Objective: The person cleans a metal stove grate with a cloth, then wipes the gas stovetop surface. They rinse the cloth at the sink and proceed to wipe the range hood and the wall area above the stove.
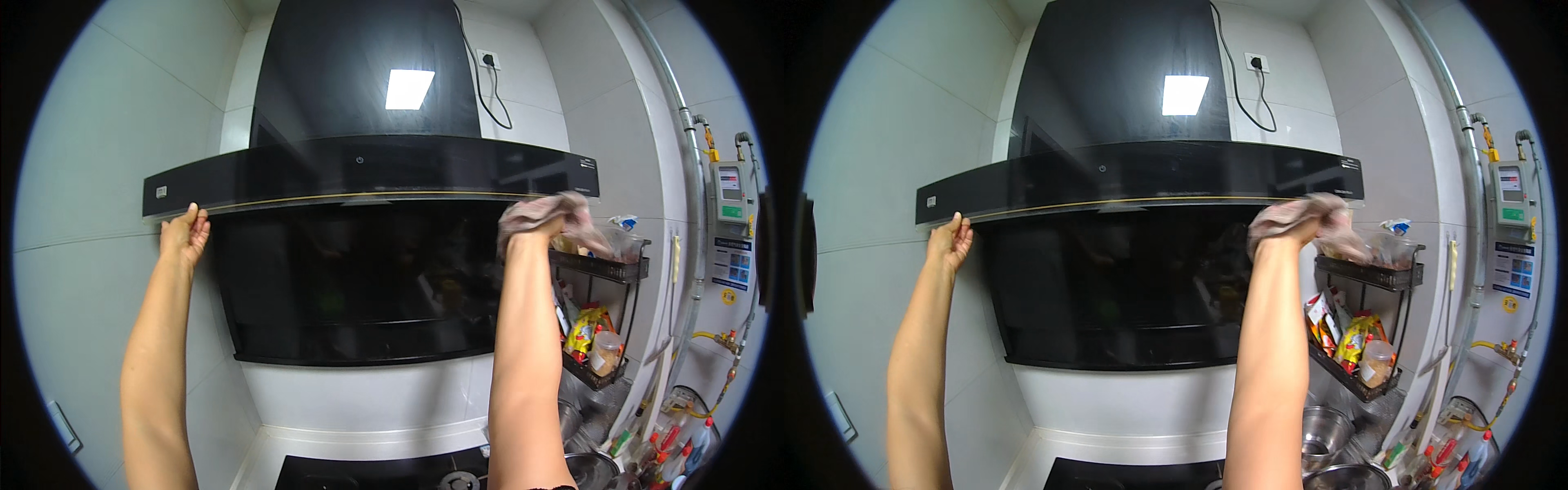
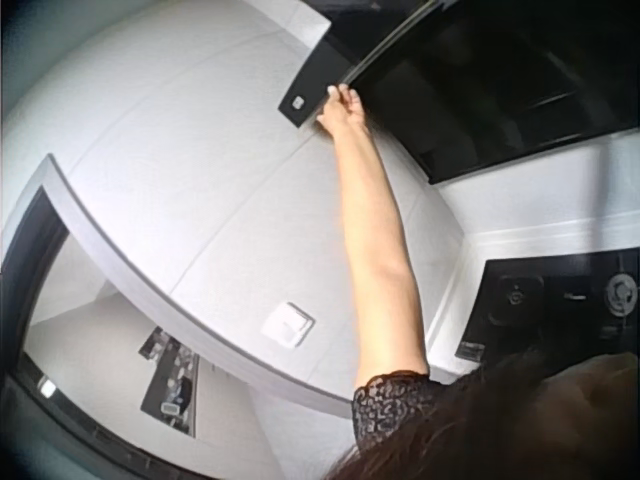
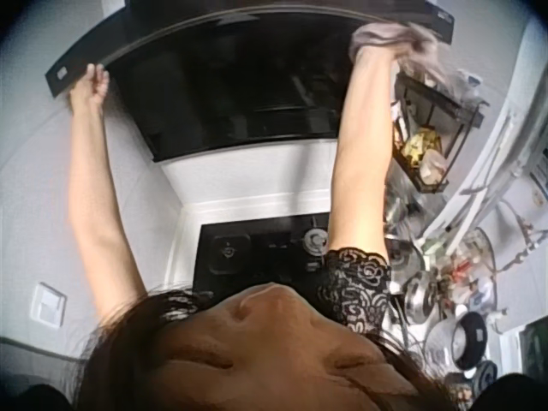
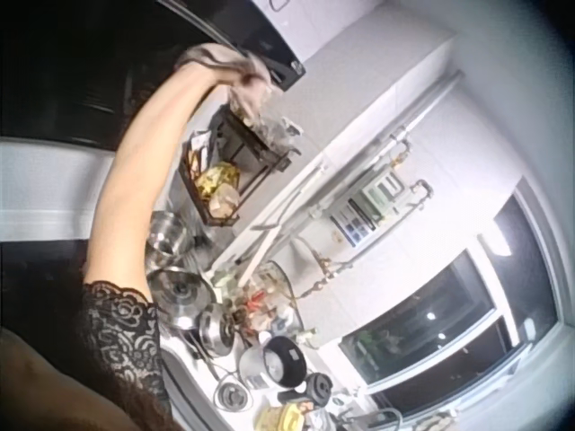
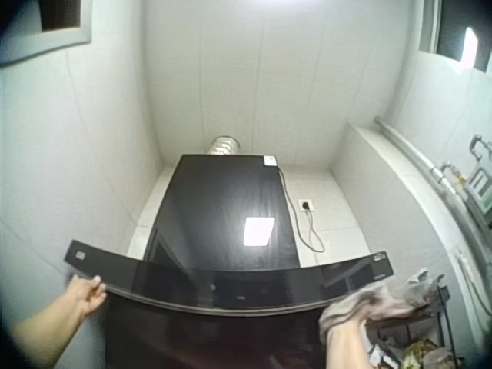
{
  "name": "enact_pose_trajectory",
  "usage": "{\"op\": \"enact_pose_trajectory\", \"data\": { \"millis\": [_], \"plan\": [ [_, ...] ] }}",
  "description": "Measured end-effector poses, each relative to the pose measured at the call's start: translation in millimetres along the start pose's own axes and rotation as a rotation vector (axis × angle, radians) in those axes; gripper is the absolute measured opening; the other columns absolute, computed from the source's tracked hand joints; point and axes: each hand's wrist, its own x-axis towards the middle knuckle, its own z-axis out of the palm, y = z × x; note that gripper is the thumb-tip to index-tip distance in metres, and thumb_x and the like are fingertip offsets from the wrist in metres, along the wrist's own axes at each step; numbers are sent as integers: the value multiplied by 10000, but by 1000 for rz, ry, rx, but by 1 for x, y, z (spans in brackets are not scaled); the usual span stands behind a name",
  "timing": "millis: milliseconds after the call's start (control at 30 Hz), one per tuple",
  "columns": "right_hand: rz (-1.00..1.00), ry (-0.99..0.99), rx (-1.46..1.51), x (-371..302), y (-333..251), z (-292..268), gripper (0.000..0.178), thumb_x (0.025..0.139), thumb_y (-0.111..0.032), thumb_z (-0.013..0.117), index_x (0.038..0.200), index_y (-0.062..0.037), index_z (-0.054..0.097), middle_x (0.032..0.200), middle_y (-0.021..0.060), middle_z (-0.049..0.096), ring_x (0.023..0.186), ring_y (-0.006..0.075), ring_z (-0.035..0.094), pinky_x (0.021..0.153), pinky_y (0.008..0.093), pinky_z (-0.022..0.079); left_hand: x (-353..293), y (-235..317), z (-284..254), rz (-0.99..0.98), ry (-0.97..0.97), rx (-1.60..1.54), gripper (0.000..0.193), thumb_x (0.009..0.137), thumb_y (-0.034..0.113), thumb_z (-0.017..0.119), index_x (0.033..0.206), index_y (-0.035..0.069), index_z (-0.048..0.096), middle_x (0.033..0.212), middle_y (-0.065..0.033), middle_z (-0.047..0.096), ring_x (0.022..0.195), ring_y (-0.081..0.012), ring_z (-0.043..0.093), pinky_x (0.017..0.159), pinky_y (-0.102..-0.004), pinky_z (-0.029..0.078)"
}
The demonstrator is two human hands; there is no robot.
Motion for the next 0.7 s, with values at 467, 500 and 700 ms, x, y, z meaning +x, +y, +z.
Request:
{"op": "enact_pose_trajectory", "data": {
  "millis": [467,500,700],
  "plan": [
    [-397,266,291,-18,-149,-45,228,877,-267,586,1039,-119,648,1035,8,624,941,160,595,835,382,465,-3,9,-6,23,53,-2,154,875,93,663,956,28,549,840,-70,640,748,-157,646,728,-330,536],
    [-373,260,299,-7,-141,-38,226,877,-265,585,1038,-120,649,1034,8,625,942,159,595,835,380,465,-5,9,-7,13,46,12,183,874,91,664,988,31,535,844,-70,640,748,-159,646,723,-329,537],
    [-42,246,154,71,-43,-13,213,882,-257,579,1033,-127,655,1033,5,627,943,154,594,832,369,465,4,-11,4,-45,29,-50,525,856,59,674,1256,118,339,880,-83,631,786,-183,653,719,-358,545]
  ]
}}
